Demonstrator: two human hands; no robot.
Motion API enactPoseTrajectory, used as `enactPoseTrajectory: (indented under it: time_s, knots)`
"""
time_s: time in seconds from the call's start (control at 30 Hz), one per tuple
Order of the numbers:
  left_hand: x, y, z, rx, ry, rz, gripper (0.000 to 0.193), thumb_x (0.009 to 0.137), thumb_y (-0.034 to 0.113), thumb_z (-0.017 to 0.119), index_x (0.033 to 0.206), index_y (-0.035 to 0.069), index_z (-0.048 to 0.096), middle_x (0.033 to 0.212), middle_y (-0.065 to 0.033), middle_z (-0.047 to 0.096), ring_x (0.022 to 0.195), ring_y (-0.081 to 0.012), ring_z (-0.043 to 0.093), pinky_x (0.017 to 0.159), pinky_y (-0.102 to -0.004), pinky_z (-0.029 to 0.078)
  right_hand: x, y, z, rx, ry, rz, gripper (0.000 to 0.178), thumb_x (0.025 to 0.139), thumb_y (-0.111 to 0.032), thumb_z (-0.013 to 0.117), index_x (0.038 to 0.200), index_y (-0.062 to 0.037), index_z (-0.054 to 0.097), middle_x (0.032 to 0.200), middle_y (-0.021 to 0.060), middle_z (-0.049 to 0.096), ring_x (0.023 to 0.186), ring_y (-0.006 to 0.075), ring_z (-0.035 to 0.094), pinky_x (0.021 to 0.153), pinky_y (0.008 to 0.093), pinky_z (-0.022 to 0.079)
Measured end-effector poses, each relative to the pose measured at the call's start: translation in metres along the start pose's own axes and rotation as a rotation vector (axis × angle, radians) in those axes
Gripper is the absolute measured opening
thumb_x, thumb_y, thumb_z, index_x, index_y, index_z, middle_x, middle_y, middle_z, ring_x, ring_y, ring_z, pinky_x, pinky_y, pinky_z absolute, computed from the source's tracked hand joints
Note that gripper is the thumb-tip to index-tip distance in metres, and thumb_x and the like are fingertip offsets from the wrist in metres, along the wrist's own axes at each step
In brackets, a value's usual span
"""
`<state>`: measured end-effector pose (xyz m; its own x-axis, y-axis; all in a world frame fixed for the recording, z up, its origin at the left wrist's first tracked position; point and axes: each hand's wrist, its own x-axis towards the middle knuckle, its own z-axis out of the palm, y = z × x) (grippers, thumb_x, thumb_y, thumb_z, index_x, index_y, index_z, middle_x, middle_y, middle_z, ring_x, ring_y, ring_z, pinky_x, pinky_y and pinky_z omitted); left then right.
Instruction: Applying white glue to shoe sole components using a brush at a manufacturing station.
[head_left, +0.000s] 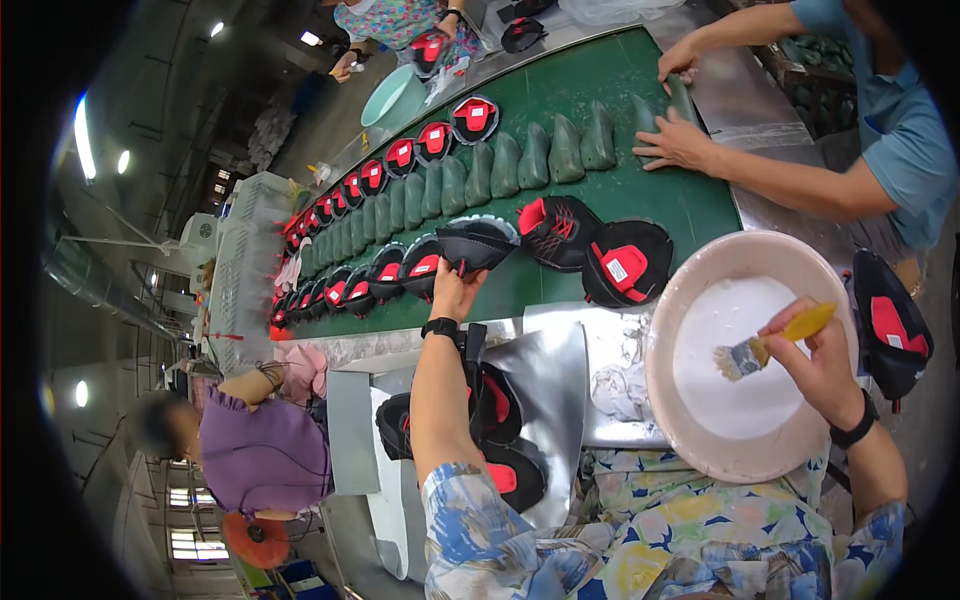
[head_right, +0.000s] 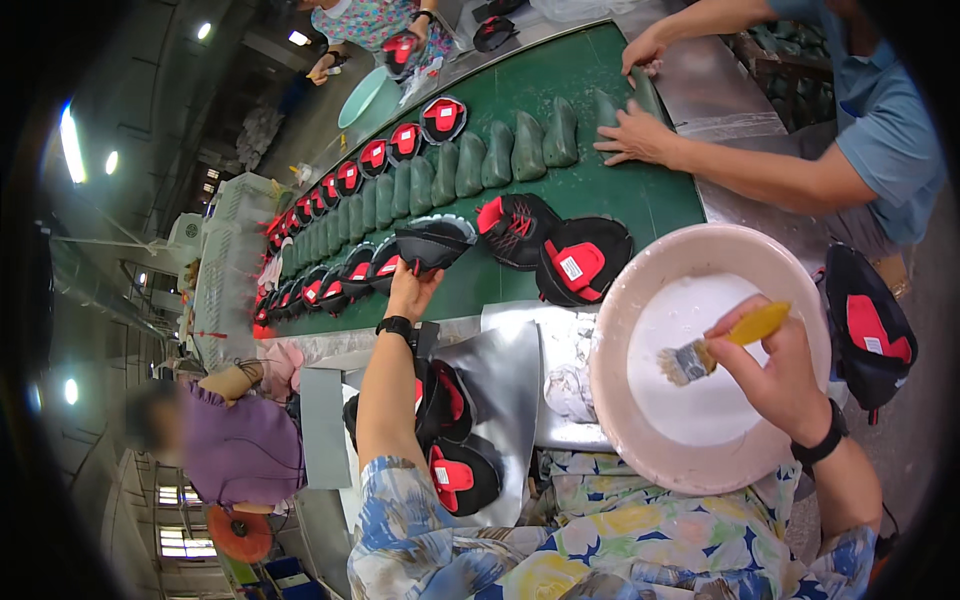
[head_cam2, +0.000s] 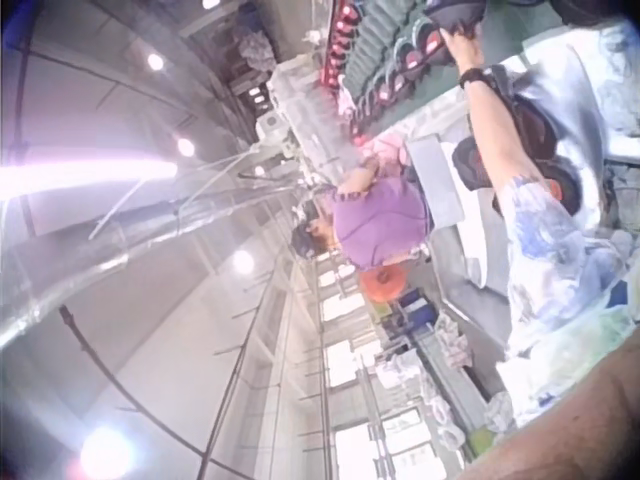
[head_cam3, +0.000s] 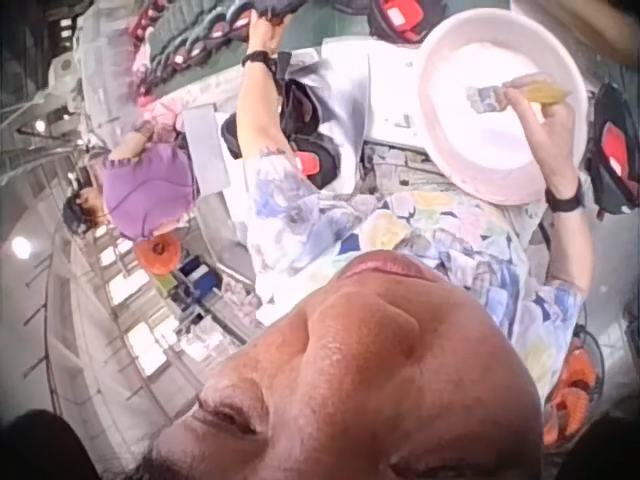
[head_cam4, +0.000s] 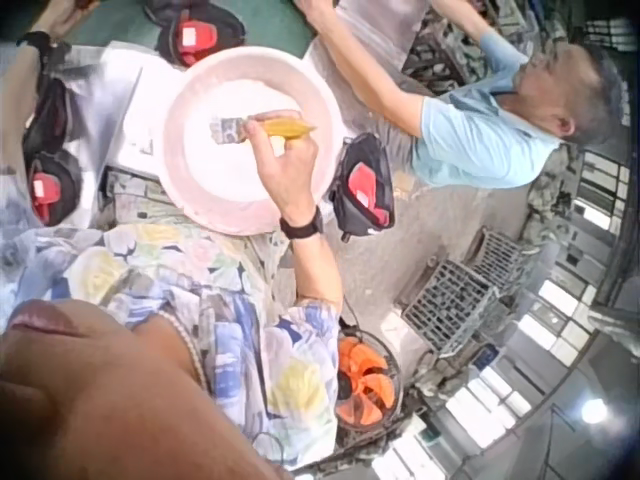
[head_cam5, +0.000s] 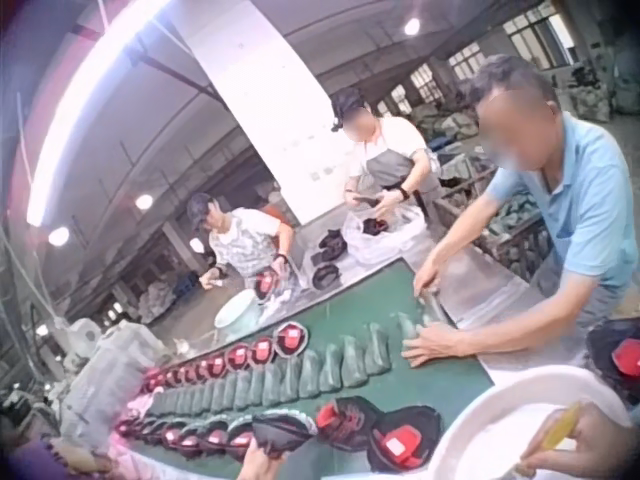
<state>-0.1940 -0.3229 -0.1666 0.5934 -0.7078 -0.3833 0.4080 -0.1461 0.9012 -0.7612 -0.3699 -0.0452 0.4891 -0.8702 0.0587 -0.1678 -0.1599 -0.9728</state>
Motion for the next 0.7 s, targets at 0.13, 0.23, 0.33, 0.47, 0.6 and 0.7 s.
enactPoseTrajectory:
  time_s: [0.13,0.23,0.33,0.47,0.6,0.7]
  knots:
    - [0.046,-0.026,-0.043,0.027,0.132,-0.111,0.068,0.094,-0.011,0.037,0.152,0.025,0.033,0.131,-0.0122,0.056,0.111,-0.0330,0.062,0.093,-0.0534,0.053,0.006,0.003,-0.005,-0.038,0.001,0.090,0.010,0.086,-0.005,0.069,0.092,-0.0010,0.062,0.088,0.0095,0.069,0.084,0.0164,0.067,0.077,0.0291,0.052]
    - [0.060,0.003,-0.133,0.885,1.000,0.366,0.043,0.088,-0.003,0.051,0.130,0.003,0.060,0.098,-0.0159,0.073,0.101,-0.0338,0.068,0.091,-0.0437,0.053,0.006,-0.001,-0.012,0.025,-0.036,0.069,0.010,0.086,-0.004,0.069,0.092,-0.0009,0.062,0.088,0.0096,0.069,0.084,0.0163,0.067,0.078,0.0291,0.052]
    - [0.090,-0.012,-0.026,1.176,0.521,0.675,0.036,0.088,0.008,0.059,0.122,-0.001,0.064,0.115,-0.0206,0.069,0.107,-0.0327,0.066,0.095,-0.0393,0.051,0.016,0.017,-0.012,0.042,0.040,0.201,0.010,0.086,-0.004,0.070,0.092,-0.0010,0.062,0.089,0.0095,0.070,0.084,0.0168,0.067,0.078,0.0295,0.052]
    - [0.103,-0.038,0.062,1.072,-0.019,0.848,0.061,0.080,0.008,0.066,0.139,0.001,0.052,0.134,-0.0218,0.059,0.128,-0.0366,0.054,0.110,-0.0417,0.040,0.023,0.012,0.002,-0.043,-0.046,0.153,0.011,0.085,-0.004,0.071,0.091,-0.0010,0.062,0.087,0.0088,0.070,0.083,0.0171,0.067,0.078,0.0297,0.052]
    - [0.064,-0.050,0.128,1.423,-0.299,0.635,0.053,0.080,0.008,0.074,0.129,0.003,0.057,0.119,-0.0189,0.067,0.116,-0.0351,0.063,0.102,-0.0417,0.048,0.016,-0.003,0.011,-0.156,-0.220,0.118,0.012,0.085,-0.007,0.073,0.089,-0.0009,0.063,0.083,0.0106,0.069,0.080,0.0209,0.069,0.075,0.0305,0.052]
    - [0.024,-0.029,0.161,1.531,-0.296,0.094,0.048,0.080,0.014,0.076,0.122,-0.001,0.057,0.100,-0.0199,0.071,0.102,-0.0364,0.069,0.093,-0.0438,0.054,0.023,0.008,-0.002,-0.233,-0.297,0.117,0.013,0.085,-0.009,0.073,0.088,-0.0003,0.063,0.083,0.0131,0.068,0.079,0.0247,0.068,0.074,0.0326,0.052]
